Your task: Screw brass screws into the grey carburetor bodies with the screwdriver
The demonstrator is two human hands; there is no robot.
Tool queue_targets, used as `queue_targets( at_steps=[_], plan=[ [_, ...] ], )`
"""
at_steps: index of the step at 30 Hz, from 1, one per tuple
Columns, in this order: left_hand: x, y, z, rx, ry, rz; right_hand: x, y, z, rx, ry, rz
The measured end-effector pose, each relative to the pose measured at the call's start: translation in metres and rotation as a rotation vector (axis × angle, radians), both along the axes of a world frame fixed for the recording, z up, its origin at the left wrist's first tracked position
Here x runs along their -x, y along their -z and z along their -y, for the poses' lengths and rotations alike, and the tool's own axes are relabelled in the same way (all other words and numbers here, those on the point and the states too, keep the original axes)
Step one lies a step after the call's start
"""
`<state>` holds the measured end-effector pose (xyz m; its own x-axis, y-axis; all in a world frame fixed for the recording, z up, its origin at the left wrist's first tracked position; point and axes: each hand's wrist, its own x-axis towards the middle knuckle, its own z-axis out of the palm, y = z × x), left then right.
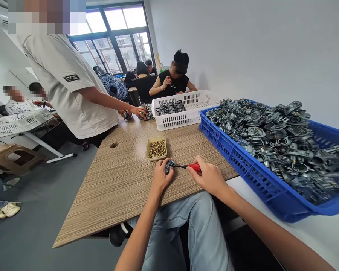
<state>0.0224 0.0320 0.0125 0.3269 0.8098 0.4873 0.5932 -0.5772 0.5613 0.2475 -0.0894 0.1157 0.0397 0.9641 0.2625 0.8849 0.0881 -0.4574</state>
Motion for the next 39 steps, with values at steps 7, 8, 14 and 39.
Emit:
queue_targets(
  at_steps=[7, 8, 14, 39],
  plan=[
    [0.000, -0.002, 0.001, 0.015, 0.010, -0.005, -0.003, -0.002, 0.003, -0.047, -0.208, -0.123],
    [0.000, -0.002, 0.001, 0.015, 0.010, -0.005, -0.002, -0.001, 0.003, -0.046, -0.193, -0.109],
    [0.000, -0.002, 0.001, 0.022, 0.006, -0.001, 0.004, 0.003, 0.001, 0.000, 0.046, 0.032],
    [0.000, -0.003, 0.003, 0.031, 0.005, -0.014, -0.054, 0.044, -0.044, -0.201, 0.153, -0.217]
  ],
)
